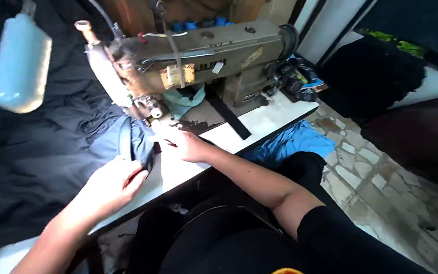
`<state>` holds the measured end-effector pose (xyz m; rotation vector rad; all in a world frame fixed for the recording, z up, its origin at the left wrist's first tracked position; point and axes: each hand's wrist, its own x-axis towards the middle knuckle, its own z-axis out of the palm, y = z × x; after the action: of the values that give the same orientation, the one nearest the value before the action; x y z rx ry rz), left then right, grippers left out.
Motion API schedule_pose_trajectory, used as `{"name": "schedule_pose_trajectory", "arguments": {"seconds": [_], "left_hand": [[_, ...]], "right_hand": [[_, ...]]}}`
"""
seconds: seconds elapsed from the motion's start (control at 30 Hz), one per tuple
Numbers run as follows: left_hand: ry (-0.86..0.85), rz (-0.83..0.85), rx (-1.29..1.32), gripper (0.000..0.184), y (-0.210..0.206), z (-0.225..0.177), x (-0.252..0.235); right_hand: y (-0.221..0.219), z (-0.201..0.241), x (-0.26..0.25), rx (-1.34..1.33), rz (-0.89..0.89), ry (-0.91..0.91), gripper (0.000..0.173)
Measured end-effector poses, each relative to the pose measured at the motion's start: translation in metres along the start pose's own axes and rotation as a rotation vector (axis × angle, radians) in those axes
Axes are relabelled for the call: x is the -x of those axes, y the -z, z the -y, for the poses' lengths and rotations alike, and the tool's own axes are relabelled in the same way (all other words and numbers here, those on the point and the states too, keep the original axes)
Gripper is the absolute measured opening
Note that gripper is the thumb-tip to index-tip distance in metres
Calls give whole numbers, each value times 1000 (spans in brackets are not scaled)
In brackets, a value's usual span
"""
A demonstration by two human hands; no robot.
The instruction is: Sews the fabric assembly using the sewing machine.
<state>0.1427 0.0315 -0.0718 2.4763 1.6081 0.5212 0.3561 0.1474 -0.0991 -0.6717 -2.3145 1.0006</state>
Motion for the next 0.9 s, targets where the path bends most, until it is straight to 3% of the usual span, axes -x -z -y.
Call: {"name": "schedule_pose_trajectory", "arguments": {"seconds": [0.07,0.13,0.2,0.27,0.33,0.43,0.5,0.6,0.67,0.73,0.83,0.9], "left_hand": [[73,159,-55,31,37,-14,-14],[250,376,-282,29,73,-27,-26],[255,375,-405,25,84,-31,-24],[169,390,-222,22,83,-44,-20],[73,440,30,22,61,-48,-19],[-47,398,148,23,24,-26,-22],[11,392,132,30,9,-5,-27],[173,288,-135,36,-7,34,-41],[267,257,-219,28,-9,32,-55],[204,143,-173,20,-18,19,-64],[79,11,-14,38,-51,17,-58],[37,-43,-52,52,-75,26,-41]], "right_hand": [[-11,13,-16,-127,113,47,34],[-24,18,-16,-52,196,28,27],[-37,20,2,-30,92,61,23],[-48,23,24,-105,-101,188,17],[-56,24,46,-101,-161,290,19],[-57,18,72,221,-111,225,13],[-59,14,80,325,-45,151,14],[-65,13,78,367,-61,150,13],[-69,18,76,369,-35,128,14],[-68,22,74,357,22,102,15],[-53,28,77,287,123,46,18],[-31,25,86,273,0,10,15]]}}
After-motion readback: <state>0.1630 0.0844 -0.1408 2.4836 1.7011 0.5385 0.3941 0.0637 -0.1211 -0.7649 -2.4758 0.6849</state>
